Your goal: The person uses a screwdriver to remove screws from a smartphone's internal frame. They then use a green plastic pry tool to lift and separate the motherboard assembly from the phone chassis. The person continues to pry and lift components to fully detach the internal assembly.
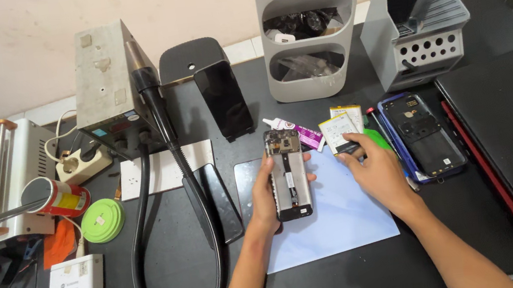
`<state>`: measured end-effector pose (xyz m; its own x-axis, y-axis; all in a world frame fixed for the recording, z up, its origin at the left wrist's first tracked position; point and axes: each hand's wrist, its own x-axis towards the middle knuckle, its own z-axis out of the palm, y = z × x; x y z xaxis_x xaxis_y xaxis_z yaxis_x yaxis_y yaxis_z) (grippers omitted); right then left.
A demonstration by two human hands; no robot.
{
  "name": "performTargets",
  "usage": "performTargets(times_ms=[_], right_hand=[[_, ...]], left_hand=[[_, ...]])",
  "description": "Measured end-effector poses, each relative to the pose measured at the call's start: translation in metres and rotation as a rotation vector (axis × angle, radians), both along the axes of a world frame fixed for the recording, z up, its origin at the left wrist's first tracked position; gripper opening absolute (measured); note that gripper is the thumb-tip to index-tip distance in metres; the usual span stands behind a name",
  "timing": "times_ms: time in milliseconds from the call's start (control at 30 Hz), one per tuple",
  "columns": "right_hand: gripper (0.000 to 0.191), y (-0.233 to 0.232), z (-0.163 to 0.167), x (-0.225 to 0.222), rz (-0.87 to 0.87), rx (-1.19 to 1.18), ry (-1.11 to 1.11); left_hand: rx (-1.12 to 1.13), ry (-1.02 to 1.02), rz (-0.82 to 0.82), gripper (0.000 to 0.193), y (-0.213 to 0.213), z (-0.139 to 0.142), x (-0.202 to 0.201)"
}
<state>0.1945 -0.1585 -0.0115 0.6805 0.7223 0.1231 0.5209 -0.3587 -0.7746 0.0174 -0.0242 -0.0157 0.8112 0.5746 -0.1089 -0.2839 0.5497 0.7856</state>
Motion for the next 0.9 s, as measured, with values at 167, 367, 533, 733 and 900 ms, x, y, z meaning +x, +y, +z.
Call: performTargets(times_ms=[167, 367, 533, 733, 900], right_hand=[[0.038, 0.0, -0.001, 0.002, -0.038, -0.156, -0.074], [0.033, 0.001, -0.009, -0.004, -0.027, -0.135, -0.151], [0.019, 0.003, -0.02, -0.021, 0.078, 0.18, -0.212], [0.013, 0.007, -0.017, -0.038, 0.126, 0.238, 0.017], [0.016, 0.02, -0.007, -0.02, 0.15, 0.28, 0.009]], left_hand=[[-0.088, -0.037, 0.039, 0.064, 0.004, -0.003, -0.002], [-0.136, -0.078, 0.016, 0.066, 0.007, -0.006, -0.003], [-0.132, -0.078, 0.023, 0.065, 0.005, -0.007, 0.0], [-0.144, -0.07, 0.042, 0.063, 0.009, -0.002, 0.014], [-0.114, -0.005, 0.106, 0.052, 0.015, -0.006, 0.028]])
